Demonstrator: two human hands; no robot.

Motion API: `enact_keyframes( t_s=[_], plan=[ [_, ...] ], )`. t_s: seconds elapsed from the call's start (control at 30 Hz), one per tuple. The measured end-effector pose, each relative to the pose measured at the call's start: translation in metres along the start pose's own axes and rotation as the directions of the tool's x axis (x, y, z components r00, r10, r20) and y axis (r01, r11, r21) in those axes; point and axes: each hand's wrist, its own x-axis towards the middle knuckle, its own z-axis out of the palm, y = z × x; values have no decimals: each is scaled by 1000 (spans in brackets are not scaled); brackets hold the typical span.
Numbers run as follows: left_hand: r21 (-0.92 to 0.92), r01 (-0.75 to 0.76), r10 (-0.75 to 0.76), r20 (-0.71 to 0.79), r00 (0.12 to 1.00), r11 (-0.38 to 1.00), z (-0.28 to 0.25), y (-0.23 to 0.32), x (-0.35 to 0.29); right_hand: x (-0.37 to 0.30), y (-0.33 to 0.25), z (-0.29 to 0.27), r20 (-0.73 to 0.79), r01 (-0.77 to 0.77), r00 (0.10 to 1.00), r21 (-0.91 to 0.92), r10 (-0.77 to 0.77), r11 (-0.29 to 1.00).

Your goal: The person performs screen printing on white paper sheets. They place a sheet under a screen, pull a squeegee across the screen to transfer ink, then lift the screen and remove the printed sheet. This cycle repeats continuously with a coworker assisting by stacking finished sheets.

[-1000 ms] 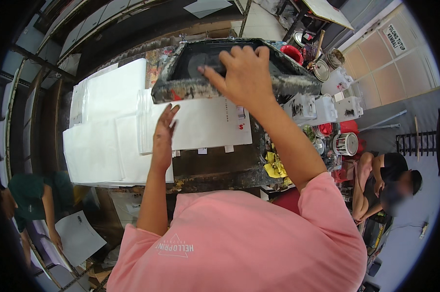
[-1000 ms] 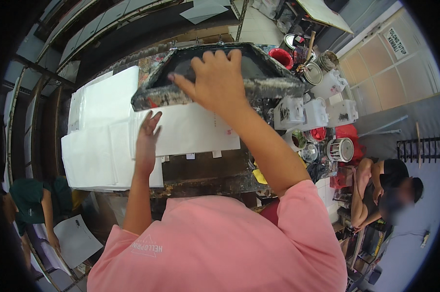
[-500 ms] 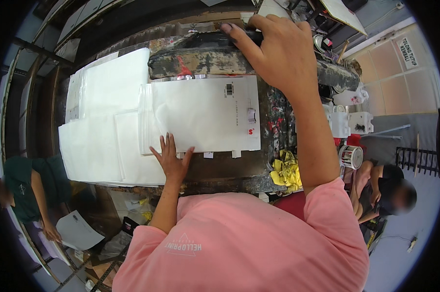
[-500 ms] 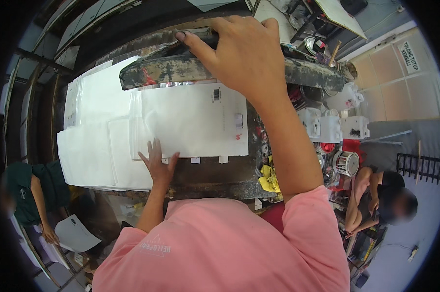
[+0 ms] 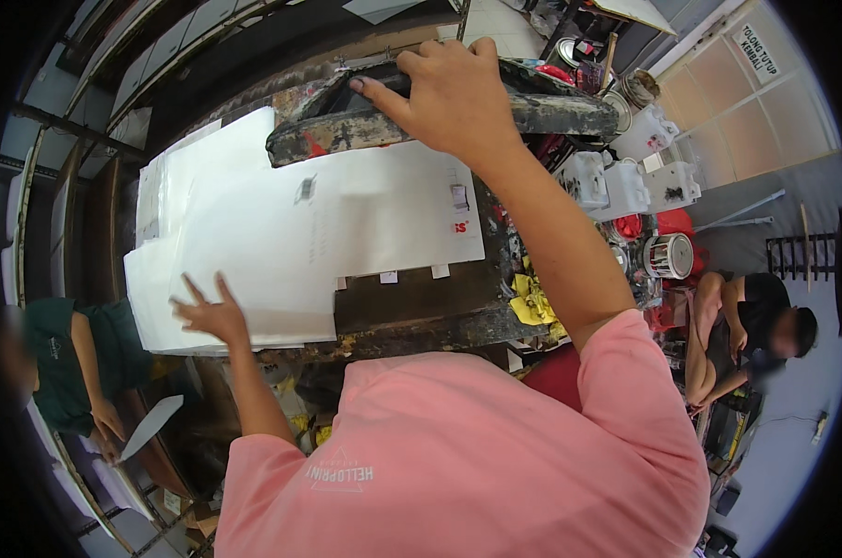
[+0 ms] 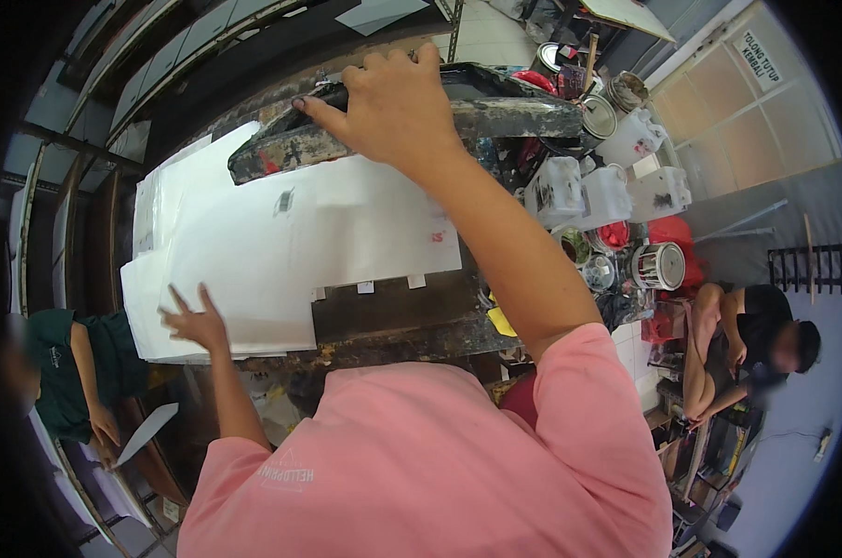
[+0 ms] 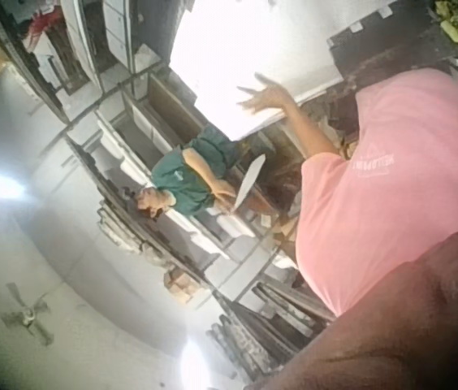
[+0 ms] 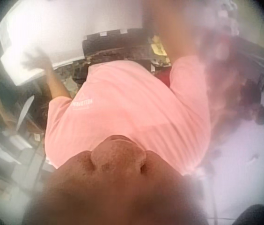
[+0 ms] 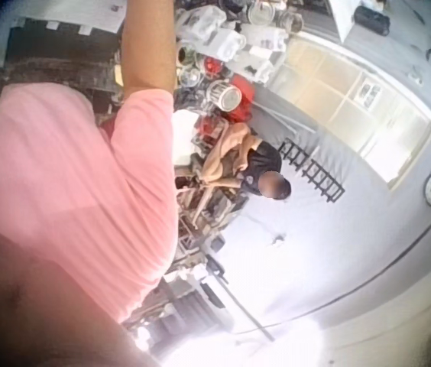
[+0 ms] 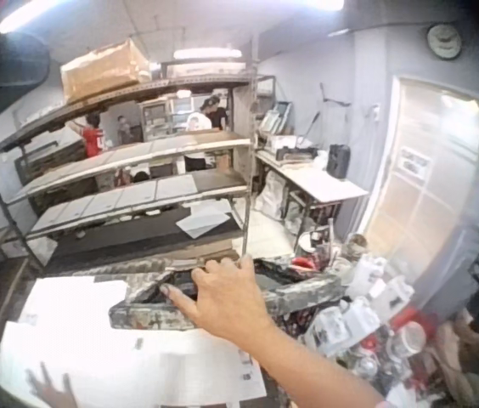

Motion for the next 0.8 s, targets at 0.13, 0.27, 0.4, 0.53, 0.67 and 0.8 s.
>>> enact_keyframes(
  t_s=[0.13,0.27,0.4,0.53,0.67,0.8],
  plan=[
    [-628,-510,788,305,534,588,37,94,-106,3,0,2,-6,2,1000,-20,-2,1000],
    [-617,-585,848,342,404,527,71,163,-188,16,6,1,-32,28,999,11,-28,1000],
    [-605,-563,827,416,379,563,80,176,-202,23,8,0,28,1,1000,-1,-1,1000],
    [-628,-550,835,426,348,550,77,177,-198,25,9,-1,-7,10,1000,18,-10,1000],
    [-611,-543,817,456,353,575,79,178,-203,23,9,-2,-6,-14,1000,42,14,999],
    [-618,-540,821,422,384,571,79,174,-202,19,5,-1,19,-19,1000,20,18,1000]
  ],
)
